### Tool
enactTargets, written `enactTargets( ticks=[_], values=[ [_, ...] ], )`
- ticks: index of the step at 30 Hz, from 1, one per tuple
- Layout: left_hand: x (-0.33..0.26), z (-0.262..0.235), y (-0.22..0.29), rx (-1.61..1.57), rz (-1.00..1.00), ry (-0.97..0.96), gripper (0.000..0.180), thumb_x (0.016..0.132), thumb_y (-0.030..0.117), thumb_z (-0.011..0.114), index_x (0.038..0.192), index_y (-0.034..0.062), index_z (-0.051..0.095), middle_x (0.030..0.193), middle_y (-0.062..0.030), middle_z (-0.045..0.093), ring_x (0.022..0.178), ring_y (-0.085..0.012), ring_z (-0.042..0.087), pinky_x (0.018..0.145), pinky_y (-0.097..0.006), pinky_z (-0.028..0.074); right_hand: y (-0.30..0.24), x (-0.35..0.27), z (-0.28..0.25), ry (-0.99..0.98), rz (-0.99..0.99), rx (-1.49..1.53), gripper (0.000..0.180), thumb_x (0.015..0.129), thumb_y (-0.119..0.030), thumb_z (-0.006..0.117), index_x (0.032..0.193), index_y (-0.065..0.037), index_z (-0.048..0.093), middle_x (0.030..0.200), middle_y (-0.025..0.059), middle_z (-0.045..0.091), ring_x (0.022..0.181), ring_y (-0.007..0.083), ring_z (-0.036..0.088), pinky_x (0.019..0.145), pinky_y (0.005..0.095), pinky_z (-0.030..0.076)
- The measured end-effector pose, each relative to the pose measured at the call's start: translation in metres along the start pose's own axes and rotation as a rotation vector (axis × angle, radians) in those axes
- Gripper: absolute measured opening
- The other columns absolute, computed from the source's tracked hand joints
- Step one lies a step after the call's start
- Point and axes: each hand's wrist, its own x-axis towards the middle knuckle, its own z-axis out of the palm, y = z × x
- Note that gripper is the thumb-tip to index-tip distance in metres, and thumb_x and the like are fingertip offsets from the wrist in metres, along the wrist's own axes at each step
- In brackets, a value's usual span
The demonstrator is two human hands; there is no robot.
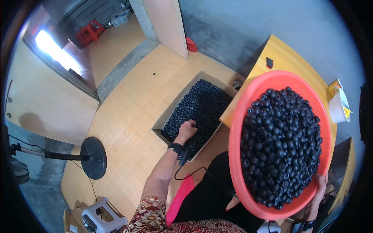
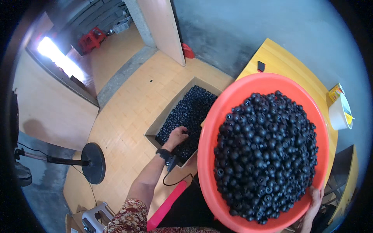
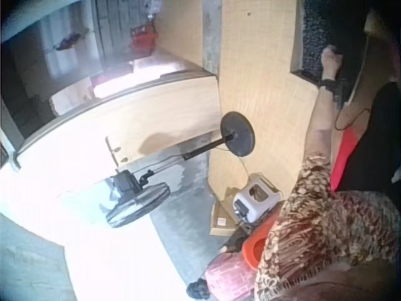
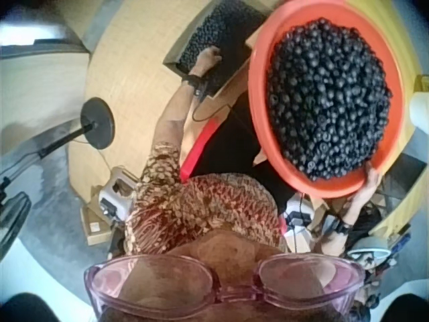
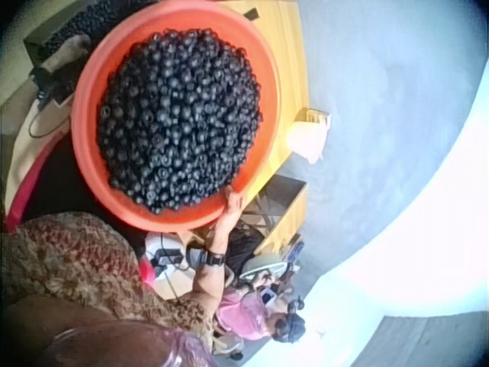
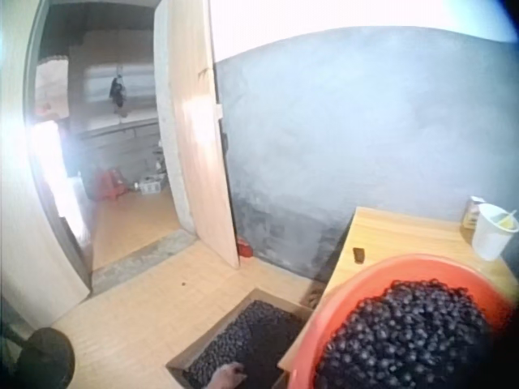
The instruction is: Inspecting and deburring small black plastic parts in a workshop setting.
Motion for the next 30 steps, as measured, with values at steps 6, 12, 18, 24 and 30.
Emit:
enactTargets(
  ticks=[6, 12, 18, 24, 30],
  values=[
    [-0.004, 0.036, 0.005, 0.330, -0.102, -0.311, 0.088, 0.077, 0.025, 0.083, 0.152, 0.0255, 0.037, 0.139, -0.0189, 0.043, 0.131, -0.0428, 0.047, 0.100, -0.054, 0.051, -0.011, -0.009, 0.019, -0.040, 0.063, 0.059, 0.057, 0.087, -0.021, 0.061, 0.139, -0.002, 0.050, 0.119, 0.0093, 0.063, 0.106, 0.0210, 0.061, 0.092, 0.0361, 0.049],
    [-0.037, 0.071, -0.029, 0.402, -0.137, -0.473, 0.052, 0.090, 0.016, 0.067, 0.139, 0.0196, 0.050, 0.135, -0.0217, 0.042, 0.122, -0.0461, 0.057, 0.098, -0.047, 0.055, -0.012, -0.012, 0.020, -0.003, 0.073, 0.086, 0.058, 0.086, -0.019, 0.061, 0.141, -0.002, 0.049, 0.122, 0.0106, 0.063, 0.108, 0.0221, 0.061, 0.094, 0.0368, 0.049],
    [-0.028, 0.056, -0.049, -0.280, -0.244, -0.249, 0.010, 0.089, 0.014, 0.070, 0.094, 0.0057, 0.070, 0.079, -0.0152, 0.071, 0.079, -0.0276, 0.072, 0.074, -0.037, 0.057, -0.008, -0.014, 0.018, -0.043, 0.043, 0.159, 0.060, 0.086, -0.018, 0.060, 0.142, -0.002, 0.049, 0.124, 0.0120, 0.063, 0.110, 0.0231, 0.061, 0.095, 0.0374, 0.049],
    [-0.028, -0.014, -0.014, -0.871, -0.362, -0.127, 0.010, 0.092, 0.016, 0.074, 0.090, 0.0106, 0.066, 0.073, 0.0009, 0.065, 0.060, -0.0100, 0.061, 0.054, -0.025, 0.048, -0.005, -0.008, 0.015, -0.096, 0.014, 0.118, 0.050, 0.087, -0.017, 0.061, 0.135, -0.004, 0.054, 0.117, 0.0068, 0.064, 0.105, 0.0197, 0.060, 0.095, 0.0354, 0.048],
    [-0.039, -0.057, 0.018, -0.804, -0.341, -0.036, 0.047, 0.088, 0.020, 0.079, 0.130, 0.0135, 0.059, 0.113, -0.0075, 0.065, 0.102, -0.0156, 0.062, 0.081, -0.033, 0.050, 0.008, 0.011, 0.001, -0.070, -0.045, -0.019, 0.047, 0.088, -0.021, 0.062, 0.132, -0.006, 0.057, 0.107, 0.0023, 0.063, 0.098, 0.0160, 0.059, 0.091, 0.0333, 0.048]
  ],
)
